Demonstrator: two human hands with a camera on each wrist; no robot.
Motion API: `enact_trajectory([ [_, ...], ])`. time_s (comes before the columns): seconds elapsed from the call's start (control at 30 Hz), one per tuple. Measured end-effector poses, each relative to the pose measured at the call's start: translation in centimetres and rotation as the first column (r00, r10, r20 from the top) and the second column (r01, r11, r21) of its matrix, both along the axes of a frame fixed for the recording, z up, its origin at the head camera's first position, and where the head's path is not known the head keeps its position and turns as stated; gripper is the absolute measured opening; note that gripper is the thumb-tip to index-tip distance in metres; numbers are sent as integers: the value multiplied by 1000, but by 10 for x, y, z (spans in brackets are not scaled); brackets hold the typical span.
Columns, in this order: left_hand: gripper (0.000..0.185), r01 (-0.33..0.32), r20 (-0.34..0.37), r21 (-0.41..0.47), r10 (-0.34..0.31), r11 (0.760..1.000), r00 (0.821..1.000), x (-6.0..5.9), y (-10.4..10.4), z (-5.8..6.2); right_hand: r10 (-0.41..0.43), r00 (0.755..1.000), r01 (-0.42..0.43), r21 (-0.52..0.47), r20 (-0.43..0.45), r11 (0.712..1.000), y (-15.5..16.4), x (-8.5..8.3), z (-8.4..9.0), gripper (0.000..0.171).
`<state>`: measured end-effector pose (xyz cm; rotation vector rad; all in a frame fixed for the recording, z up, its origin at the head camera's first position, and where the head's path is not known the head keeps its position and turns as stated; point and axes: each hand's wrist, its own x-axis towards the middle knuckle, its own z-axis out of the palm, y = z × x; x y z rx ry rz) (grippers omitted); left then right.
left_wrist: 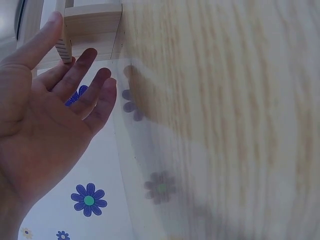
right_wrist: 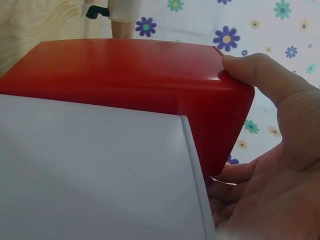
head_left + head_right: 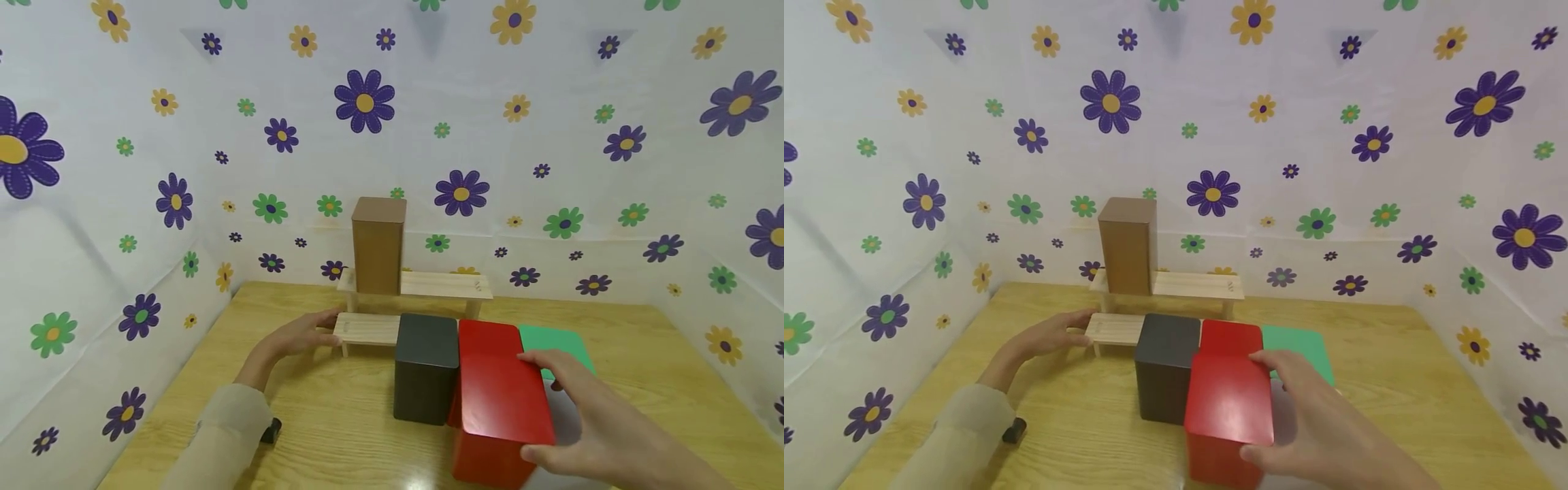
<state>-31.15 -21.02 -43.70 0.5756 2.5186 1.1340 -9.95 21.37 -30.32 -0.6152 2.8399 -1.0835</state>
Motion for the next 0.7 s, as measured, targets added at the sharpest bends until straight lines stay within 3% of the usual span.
enact_trajectory([
  [0.2, 81, 9, 1, 0, -9, 1000, 1000, -2, 0, -1, 5, 995, 8, 132, -98, 991, -2, -3, -5, 76],
  [0.43, 80, -9, 23, 15, 9, 1000, 1000, 0, -1, -1, 22, 989, 14, 245, -146, 969, -3, -7, -10, 78],
  [0.7, 81, 11, 19, 21, -11, 1000, 1000, -3, 0, -2, 59, 961, 37, 338, -270, 940, -3, -9, -18, 80],
])
